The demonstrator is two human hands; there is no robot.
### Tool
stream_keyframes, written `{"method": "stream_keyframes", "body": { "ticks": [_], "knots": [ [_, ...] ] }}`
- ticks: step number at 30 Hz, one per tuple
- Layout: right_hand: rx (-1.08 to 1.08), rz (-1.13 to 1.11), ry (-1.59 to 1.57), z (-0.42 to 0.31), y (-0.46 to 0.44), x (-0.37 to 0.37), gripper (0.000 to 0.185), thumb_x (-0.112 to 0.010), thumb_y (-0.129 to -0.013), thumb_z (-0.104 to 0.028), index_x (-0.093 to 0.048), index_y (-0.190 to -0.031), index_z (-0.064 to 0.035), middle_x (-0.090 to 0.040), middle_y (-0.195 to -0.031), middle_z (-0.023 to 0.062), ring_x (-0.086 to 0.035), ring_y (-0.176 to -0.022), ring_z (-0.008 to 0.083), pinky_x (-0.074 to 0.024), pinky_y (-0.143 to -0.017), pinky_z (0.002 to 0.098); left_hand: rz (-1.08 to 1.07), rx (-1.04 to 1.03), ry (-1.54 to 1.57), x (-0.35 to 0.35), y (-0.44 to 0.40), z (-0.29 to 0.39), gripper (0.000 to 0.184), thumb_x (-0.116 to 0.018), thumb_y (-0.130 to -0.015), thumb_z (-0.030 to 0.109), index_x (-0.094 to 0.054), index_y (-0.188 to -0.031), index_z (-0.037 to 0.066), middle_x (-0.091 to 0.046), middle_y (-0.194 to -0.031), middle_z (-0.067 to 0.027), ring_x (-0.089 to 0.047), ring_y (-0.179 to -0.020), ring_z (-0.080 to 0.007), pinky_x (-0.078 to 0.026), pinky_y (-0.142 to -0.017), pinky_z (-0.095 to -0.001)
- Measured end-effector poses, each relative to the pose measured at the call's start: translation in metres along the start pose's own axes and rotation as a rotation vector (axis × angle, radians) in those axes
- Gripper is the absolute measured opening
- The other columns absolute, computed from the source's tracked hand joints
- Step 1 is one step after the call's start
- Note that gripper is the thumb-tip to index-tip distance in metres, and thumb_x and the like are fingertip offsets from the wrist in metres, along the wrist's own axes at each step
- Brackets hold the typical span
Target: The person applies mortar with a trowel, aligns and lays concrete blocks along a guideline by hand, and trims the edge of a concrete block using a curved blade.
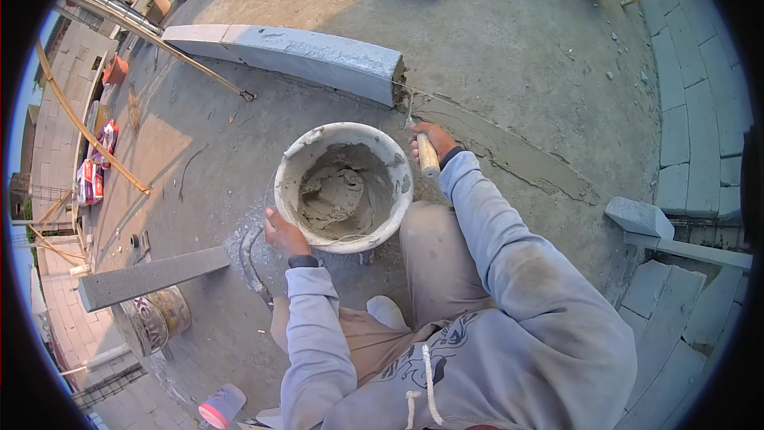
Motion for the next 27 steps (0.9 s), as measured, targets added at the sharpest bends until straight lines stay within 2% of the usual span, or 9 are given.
{"method": "stream_keyframes", "body": {
  "ticks": [2, 3, 5, 6, 9, 17, 20, 22, 27],
  "knots": [
    [0.171, 0.098, 0.282, -0.02, 0.005, 0.016, 0.06, -0.065, -0.077, -0.035, -0.052, -0.121, 0.0031, -0.065, -0.101, 0.0229, -0.066, -0.065, 0.033, -0.0543, -0.063, 0.045, 0.004, 0.0, 0.057, -0.007, 0.011, 0.007, 0.052, -0.039, -0.096, 0.039, -0.062, -0.099, -0.008, -0.063, -0.095, -0.0283, -0.059, -0.089, -0.0375, -0.042, -0.082, -0.0434],
    [0.118, 0.137, 0.462, 0.027, 0.006, -0.004, 0.056, -0.065, -0.077, -0.034, -0.055, -0.117, 0.0037, -0.065, -0.102, 0.0233, -0.067, -0.069, 0.0332, -0.0542, -0.066, 0.0439, 0.004, 0.007, -0.052, 0.032, -0.004, -0.001, 0.052, -0.039, -0.096, 0.039, -0.061, -0.098, -0.009, -0.063, -0.095, -0.028, -0.058, -0.088, -0.0378, -0.042, -0.082, -0.0435],
    [0.177, 0.283, 0.945, -0.004, 0.021, 0.011, 0.048, -0.063, -0.076, -0.032, -0.062, -0.107, 0.0049, -0.065, -0.103, 0.0241, -0.068, -0.076, 0.0336, -0.0541, -0.073, 0.0416, -0.006, 0.048, -0.049, 0.014, -0.005, -0.011, 0.053, -0.039, -0.095, 0.039, -0.061, -0.097, -0.009, -0.063, -0.093, -0.0275, -0.058, -0.087, -0.0383, -0.042, -0.08, -0.0436],
    [0.311, 0.466, 1.245, -0.019, 0.038, 0.005, 0.04, -0.062, -0.075, -0.029, -0.067, -0.098, 0.0036, -0.065, -0.104, 0.025, -0.067, -0.089, 0.034, -0.0524, -0.081, 0.0387, 0.025, 0.021, -0.075, 0.006, -0.005, -0.01, 0.053, -0.039, -0.095, 0.039, -0.061, -0.097, -0.009, -0.063, -0.093, -0.0274, -0.058, -0.086, -0.0385, -0.042, -0.08, -0.0438],
    [0.364, 0.523, 1.451, -0.007, 0.03, 0.0, 0.042, -0.062, -0.074, -0.031, -0.067, -0.097, 0.0049, -0.064, -0.099, 0.0294, -0.064, -0.1, 0.0344, -0.05, -0.086, 0.0429, 0.041, -0.036, -0.151, 0.008, -0.003, -0.005, 0.054, -0.039, -0.095, 0.039, -0.061, -0.098, -0.01, -0.063, -0.094, -0.0277, -0.058, -0.087, -0.0397, -0.042, -0.08, -0.0445],
    [0.354, 0.573, 1.568, 0.002, 0.052, 0.034, 0.032, -0.058, -0.076, -0.019, -0.062, -0.101, 0.0003, -0.068, -0.094, 0.0213, -0.067, -0.091, 0.0334, -0.0525, -0.081, 0.0414, 0.049, -0.097, -0.258, 0.01, -0.026, -0.026, 0.061, -0.038, -0.094, 0.044, -0.059, -0.106, -0.012, -0.06, -0.104, -0.0321, -0.056, -0.098, -0.045, -0.041, -0.088, -0.0458],
    [0.306, 0.7, 1.508, 0.012, 0.094, 0.089, 0.032, -0.059, -0.077, -0.019, -0.059, -0.103, -0.0009, -0.069, -0.092, 0.0185, -0.068, -0.09, 0.0328, -0.0528, -0.079, 0.0414, 0.024, -0.048, -0.342, 0.01, -0.012, -0.007, 0.062, -0.037, -0.094, 0.045, -0.059, -0.108, -0.011, -0.059, -0.109, -0.0325, -0.054, -0.101, -0.0453, -0.04, -0.09, -0.0459],
    [0.299, 0.835, 1.485, 0.025, 0.119, 0.145, 0.031, -0.058, -0.077, -0.021, -0.058, -0.1, -0.0007, -0.068, -0.091, 0.021, -0.067, -0.087, 0.0363, -0.0516, -0.078, 0.0455, 0.01, -0.086, -0.133, 0.0, 0.002, 0.005, 0.062, -0.036, -0.095, 0.045, -0.058, -0.109, -0.011, -0.058, -0.11, -0.0325, -0.054, -0.1, -0.0454, -0.04, -0.09, -0.0463],
    [0.162, 1.016, 1.349, 0.067, 0.194, 0.26, 0.033, -0.059, -0.079, -0.027, -0.054, -0.1, -0.0027, -0.067, -0.091, 0.0218, -0.065, -0.087, 0.0386, -0.0504, -0.079, 0.0481, -0.01, -0.098, -0.207, -0.003, 0.015, 0.025, 0.063, -0.036, -0.095, 0.046, -0.056, -0.116, -0.01, -0.058, -0.113, -0.0314, -0.054, -0.103, -0.0444, -0.04, -0.092, -0.0461]
  ]
}}
Point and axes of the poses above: each hand's wrist, its own y-axis away from the middle knuckle, its own x-axis out of the back of the hand, z = x × y, the point moved 5 cm from there along -y, towards the middle knuckle
